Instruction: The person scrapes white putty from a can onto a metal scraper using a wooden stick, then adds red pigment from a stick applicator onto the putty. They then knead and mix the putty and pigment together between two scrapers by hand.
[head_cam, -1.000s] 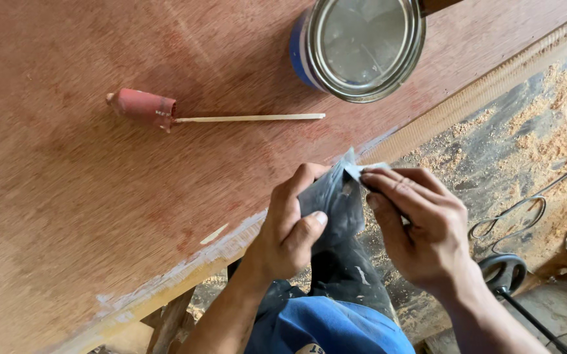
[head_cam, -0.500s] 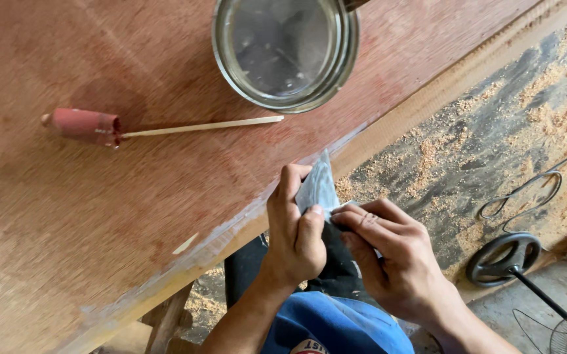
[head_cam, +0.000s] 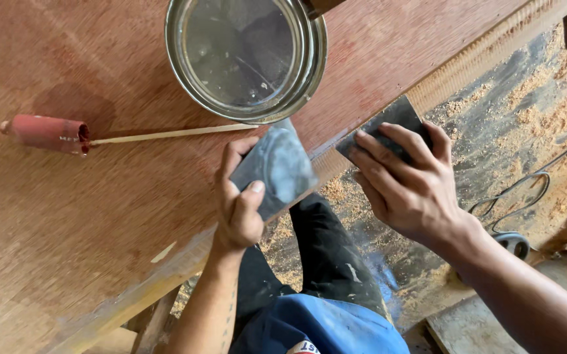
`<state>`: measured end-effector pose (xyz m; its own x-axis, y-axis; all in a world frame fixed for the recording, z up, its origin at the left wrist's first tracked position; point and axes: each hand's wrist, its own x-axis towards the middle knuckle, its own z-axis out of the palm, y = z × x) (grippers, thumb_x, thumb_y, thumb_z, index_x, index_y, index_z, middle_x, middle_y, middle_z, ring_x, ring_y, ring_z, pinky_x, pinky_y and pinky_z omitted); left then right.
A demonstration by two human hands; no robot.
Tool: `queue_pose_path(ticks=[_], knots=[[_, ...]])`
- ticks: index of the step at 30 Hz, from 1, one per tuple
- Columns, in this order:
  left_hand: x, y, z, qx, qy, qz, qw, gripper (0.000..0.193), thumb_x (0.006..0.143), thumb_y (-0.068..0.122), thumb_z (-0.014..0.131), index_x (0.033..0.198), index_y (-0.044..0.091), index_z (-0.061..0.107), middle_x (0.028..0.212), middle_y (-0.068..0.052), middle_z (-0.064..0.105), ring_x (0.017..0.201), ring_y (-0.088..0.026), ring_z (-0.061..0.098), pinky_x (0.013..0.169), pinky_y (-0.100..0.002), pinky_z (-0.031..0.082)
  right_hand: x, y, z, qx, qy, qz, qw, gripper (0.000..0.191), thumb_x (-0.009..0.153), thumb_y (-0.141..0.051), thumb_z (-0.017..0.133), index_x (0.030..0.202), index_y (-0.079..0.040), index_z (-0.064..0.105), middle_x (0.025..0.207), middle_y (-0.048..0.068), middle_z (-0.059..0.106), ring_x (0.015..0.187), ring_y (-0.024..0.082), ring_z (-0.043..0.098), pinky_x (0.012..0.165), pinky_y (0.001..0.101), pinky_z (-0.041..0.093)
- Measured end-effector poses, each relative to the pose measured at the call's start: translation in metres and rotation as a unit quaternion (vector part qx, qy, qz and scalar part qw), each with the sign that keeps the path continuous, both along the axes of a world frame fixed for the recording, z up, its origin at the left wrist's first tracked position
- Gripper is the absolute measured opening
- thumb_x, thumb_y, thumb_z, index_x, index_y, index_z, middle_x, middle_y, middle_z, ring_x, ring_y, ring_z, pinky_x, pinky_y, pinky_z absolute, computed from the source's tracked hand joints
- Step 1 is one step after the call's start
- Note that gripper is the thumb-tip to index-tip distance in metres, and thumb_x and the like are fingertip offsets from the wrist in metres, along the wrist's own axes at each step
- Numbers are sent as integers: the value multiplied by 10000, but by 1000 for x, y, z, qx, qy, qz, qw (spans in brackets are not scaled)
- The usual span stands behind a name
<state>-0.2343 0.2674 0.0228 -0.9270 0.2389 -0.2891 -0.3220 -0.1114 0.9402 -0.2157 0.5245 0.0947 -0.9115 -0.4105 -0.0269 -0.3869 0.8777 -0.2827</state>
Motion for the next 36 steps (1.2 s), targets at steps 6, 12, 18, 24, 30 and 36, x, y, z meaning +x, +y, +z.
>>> queue_pose_path(ticks=[6, 12, 18, 24, 30, 36], knots=[[9, -15, -6, 46, -42, 46, 997, 577, 841, 280, 520, 1308, -58, 530, 1144, -137, 625, 1063, -197, 579, 990, -346, 505, 13, -11, -22, 26, 21, -8, 999, 266, 968, -162, 786, 1227, -109, 759, 1292, 44, 746, 1248, 271, 596, 1046, 553, 361], [15, -19, 6, 90, -91, 95, 987, 602, 788, 251, 533, 1304, -58, 514, 1179, -136, 618, 1108, -207, 582, 1033, -354, 490, 8, -6, -12, 25, -11, -2, 1000, 264, 947, -130, 765, 1209, -105, 746, 1265, 32, 736, 1192, 239, 598, 1019, 555, 357], [22, -22, 11, 86, -101, 119, 984, 591, 783, 263, 544, 1278, -59, 526, 1163, -127, 612, 1104, -204, 577, 1035, -343, 483, 4, 4, -15, 53, 7, 19, 998, 314, 924, -110, 733, 1237, -101, 746, 1291, 42, 729, 1202, 256, 602, 1027, 561, 356], [38, -19, 10, 85, -116, 116, 983, 597, 759, 300, 564, 1234, -61, 536, 1124, -127, 617, 1070, -206, 591, 993, -341, 495, 6, 9, -20, 37, 19, -6, 999, 278, 957, -128, 731, 1232, -86, 739, 1312, 66, 726, 1241, 263, 600, 1034, 550, 375], [62, -25, 11, 173, -172, 109, 964, 625, 733, 288, 610, 1236, -69, 508, 1122, -158, 630, 1049, -226, 608, 984, -347, 492, -13, 18, -5, 45, -7, -64, 997, 244, 988, -88, 694, 1227, -62, 734, 1287, 78, 735, 1199, 265, 630, 948, 505, 480], [79, -48, 14, 198, -180, 153, 951, 602, 739, 236, 630, 1242, -64, 490, 1106, -179, 617, 1019, -241, 617, 931, -363, 524, -14, -40, -9, 107, -50, -168, 979, 395, 904, -53, 672, 1297, -12, 679, 1161, 158, 739, 989, 342, 659, 695, 436, 597]])
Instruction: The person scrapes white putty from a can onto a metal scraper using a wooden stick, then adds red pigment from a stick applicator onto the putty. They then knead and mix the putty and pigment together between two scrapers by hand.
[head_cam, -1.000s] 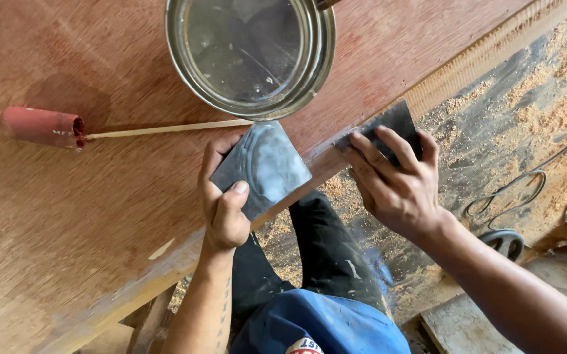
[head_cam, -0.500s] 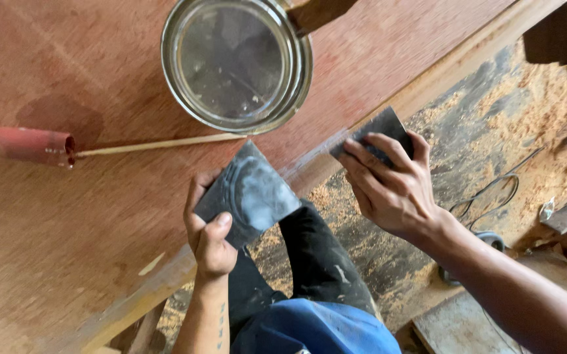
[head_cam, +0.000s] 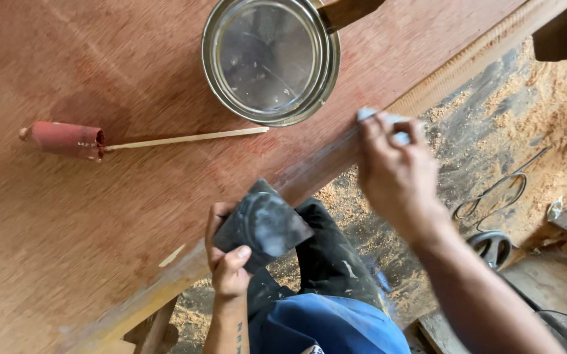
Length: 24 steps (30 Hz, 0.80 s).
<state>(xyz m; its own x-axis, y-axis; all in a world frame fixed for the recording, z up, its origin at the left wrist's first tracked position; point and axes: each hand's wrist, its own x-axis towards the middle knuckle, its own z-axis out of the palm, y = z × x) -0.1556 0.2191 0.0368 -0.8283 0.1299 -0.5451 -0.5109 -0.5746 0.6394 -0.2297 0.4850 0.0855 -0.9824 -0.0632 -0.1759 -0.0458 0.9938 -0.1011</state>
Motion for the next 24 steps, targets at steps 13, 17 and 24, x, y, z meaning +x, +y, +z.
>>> queue_pose_path(ticks=[13, 17, 24], knots=[[-25, -73, 36, -7, -30, 87, 996, 584, 706, 169, 540, 1229, -91, 521, 1083, -175, 665, 1016, -279, 670, 932, -384, 560, 43, -97, 67, -581, -174, -231, 761, 357, 956, -99, 600, 1266, 65, 663, 1295, 253, 678, 1210, 356, 645, 1012, 473, 500], [-18, -57, 24, 70, -68, 22, 995, 543, 699, 137, 531, 1213, -37, 515, 1073, -163, 645, 995, -263, 670, 909, -394, 579, 60, -100, 73, -762, -160, -367, 510, 385, 962, -123, 651, 1274, 100, 679, 1215, 319, 679, 1102, 389, 726, 962, 505, 584], [-2, -34, 27, 2, -116, -17, 993, 595, 737, 125, 521, 1307, -48, 513, 1206, -142, 626, 1142, -190, 593, 1064, -336, 460, 81, -104, 70, -705, -216, -383, 557, 395, 883, 59, 681, 1278, 68, 665, 1453, 244, 616, 1274, 296, 650, 1067, 458, 561]])
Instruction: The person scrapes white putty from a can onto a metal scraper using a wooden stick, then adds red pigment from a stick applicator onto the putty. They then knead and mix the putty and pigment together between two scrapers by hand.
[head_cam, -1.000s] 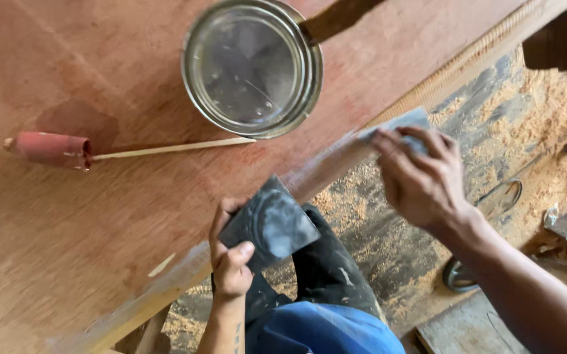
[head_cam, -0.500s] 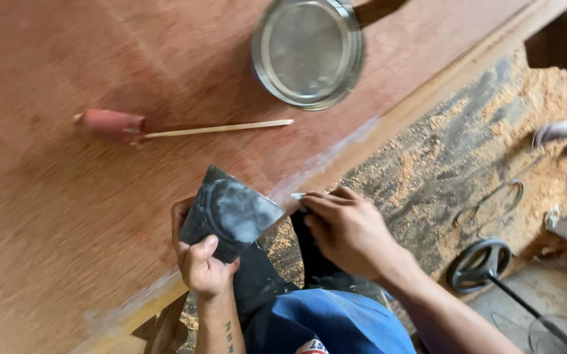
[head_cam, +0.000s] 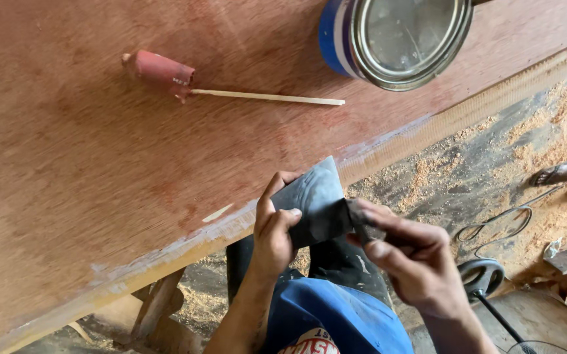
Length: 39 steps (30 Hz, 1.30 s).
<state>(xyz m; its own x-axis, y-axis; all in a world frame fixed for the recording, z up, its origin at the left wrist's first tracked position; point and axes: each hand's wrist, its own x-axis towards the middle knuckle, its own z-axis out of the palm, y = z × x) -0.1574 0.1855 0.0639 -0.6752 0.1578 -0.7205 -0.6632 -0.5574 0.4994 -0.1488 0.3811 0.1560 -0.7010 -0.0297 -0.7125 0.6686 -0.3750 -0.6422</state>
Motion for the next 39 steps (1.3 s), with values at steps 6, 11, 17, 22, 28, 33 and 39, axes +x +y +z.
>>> queue_pose_path(ticks=[6, 11, 17, 22, 28, 33, 39], knots=[[-7, 11, 3, 63, 24, 16, 998, 583, 753, 145, 521, 1285, -92, 531, 1158, -196, 662, 1094, -249, 641, 1021, -372, 503, 13, 2, -4, 90, 16, 76, 993, 430, 862, 56, 731, 1288, 57, 674, 1519, 190, 565, 1375, 248, 543, 1106, 376, 472], [-16, 18, 15, 165, -21, 87, 982, 554, 720, 134, 550, 1236, -61, 499, 1140, -180, 665, 1040, -249, 673, 964, -383, 561, 15, 29, -1, 268, 77, 251, 927, 420, 824, -1, 767, 1240, 21, 713, 1372, 167, 697, 1274, 240, 629, 1048, 367, 515], [-25, 12, 18, 103, 19, 25, 994, 566, 749, 128, 535, 1265, -104, 551, 1077, -208, 674, 955, -266, 667, 853, -377, 544, 11, 82, -10, 145, 70, 157, 974, 201, 951, -28, 674, 1143, 27, 687, 1122, 148, 703, 998, 165, 658, 833, 308, 537], [-20, 37, 4, 157, -130, 11, 979, 522, 742, 74, 494, 1244, -53, 562, 1103, -198, 676, 989, -279, 682, 919, -399, 566, -9, 111, -35, 55, 32, -48, 997, 166, 985, -98, 731, 1036, -37, 586, 848, -5, 607, 741, 58, 563, 621, 218, 431], [-6, 76, -12, 263, -174, 34, 948, 471, 787, 64, 476, 1239, -40, 560, 1120, -205, 668, 1016, -299, 676, 956, -421, 560, -9, 107, -79, 11, 44, 21, 999, 391, 854, -240, 882, 1015, -54, 578, 880, -30, 612, 809, 51, 572, 721, 207, 455], [0, 97, -21, 275, -206, 36, 938, 450, 799, 70, 482, 1229, -31, 571, 1113, -192, 668, 1013, -294, 674, 952, -419, 560, 16, 126, -80, 11, 37, 17, 999, 423, 855, -269, 900, 1001, -50, 569, 880, -25, 619, 817, 53, 564, 716, 206, 442], [-17, 110, -9, 213, -216, 46, 952, 445, 775, 57, 505, 1202, -31, 588, 1090, -194, 668, 942, -292, 693, 856, -410, 603, 48, 141, -69, -24, -8, 52, 998, 438, 803, -271, 911, 963, -41, 575, 856, 23, 661, 785, 96, 636, 679, 249, 512]])
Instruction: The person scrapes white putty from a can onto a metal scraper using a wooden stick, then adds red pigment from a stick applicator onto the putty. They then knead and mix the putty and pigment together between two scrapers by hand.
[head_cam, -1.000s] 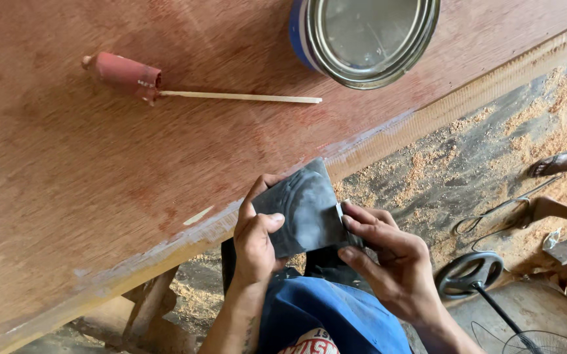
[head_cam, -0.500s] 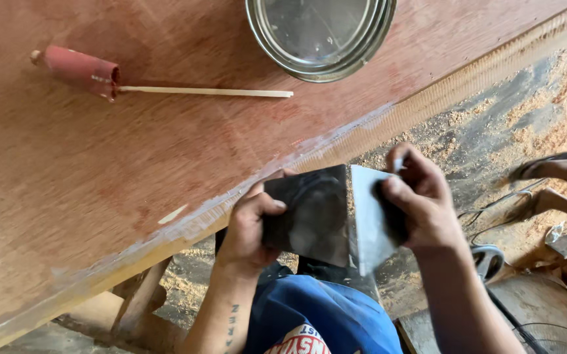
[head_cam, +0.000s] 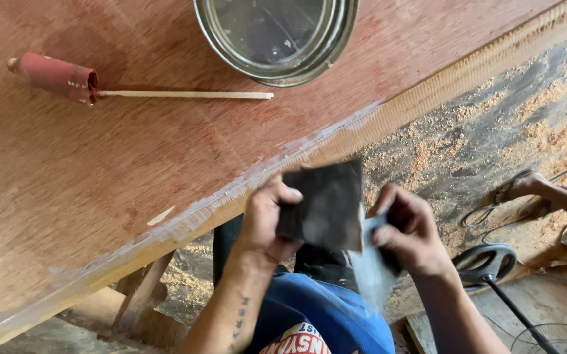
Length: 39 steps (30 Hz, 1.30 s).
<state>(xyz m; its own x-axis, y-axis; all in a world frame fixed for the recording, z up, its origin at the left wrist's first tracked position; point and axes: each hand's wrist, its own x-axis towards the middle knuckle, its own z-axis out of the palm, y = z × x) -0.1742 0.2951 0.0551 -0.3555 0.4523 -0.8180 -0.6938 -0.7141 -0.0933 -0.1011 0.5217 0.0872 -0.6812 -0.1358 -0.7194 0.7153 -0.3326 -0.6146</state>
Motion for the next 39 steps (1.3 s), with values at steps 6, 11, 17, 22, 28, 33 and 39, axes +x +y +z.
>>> queue_pose_path(ticks=[6, 11, 17, 22, 28, 33, 39], knots=[[-42, -38, 21, -124, 135, -93, 979, 486, 761, 54, 503, 1224, -56, 600, 1048, -159, 681, 918, -230, 662, 818, -351, 566, -8, 27, 22, 158, 39, 84, 983, 380, 773, -154, 868, 1019, -26, 607, 889, 59, 692, 813, 129, 691, 696, 276, 564], [-60, -41, 36, -84, 233, -238, 939, 462, 789, 64, 493, 1205, -92, 620, 1000, -120, 660, 923, -176, 600, 864, -304, 510, -51, 55, 61, 248, 97, 147, 953, 294, 868, -91, 778, 1135, -29, 671, 1007, 82, 721, 934, 107, 701, 781, 273, 584], [-66, -41, 53, -124, 291, -330, 889, 486, 774, 74, 492, 1212, -63, 654, 1037, -83, 692, 931, -136, 618, 889, -255, 514, -101, 31, 72, 456, 190, 281, 823, 368, 835, -140, 843, 1163, -36, 716, 879, 67, 747, 757, 111, 715, 656, 255, 552], [-66, -36, 55, -111, 304, -310, 894, 489, 775, 77, 484, 1215, -52, 655, 1058, -97, 691, 960, -143, 619, 912, -265, 510, -112, 15, 64, 446, 232, 305, 809, 339, 806, -161, 861, 1085, -37, 713, 886, 73, 756, 756, 132, 748, 656, 262, 585], [-61, -22, 53, -124, 207, -248, 938, 488, 753, 89, 471, 1202, -32, 617, 1063, -98, 659, 971, -151, 589, 892, -278, 498, -93, 5, 59, 417, 196, 286, 840, 313, 759, -119, 853, 1019, -35, 702, 876, 75, 763, 741, 137, 759, 674, 281, 589], [-53, -11, 47, -142, 200, -213, 946, 466, 772, 86, 466, 1195, -40, 617, 1058, -129, 642, 966, -170, 575, 901, -293, 493, -76, 7, 53, 374, 196, 231, 877, 354, 767, -105, 862, 1060, -14, 685, 909, 78, 721, 775, 136, 704, 712, 258, 544], [-46, 0, 51, -248, 274, -226, 901, 437, 797, 105, 453, 1190, -32, 586, 1149, -122, 628, 1043, -173, 587, 965, -289, 476, -61, 9, 57, 393, 152, 229, 878, 319, 749, -101, 861, 1003, -1, 697, 826, 53, 738, 697, 104, 682, 652, 254, 539]])
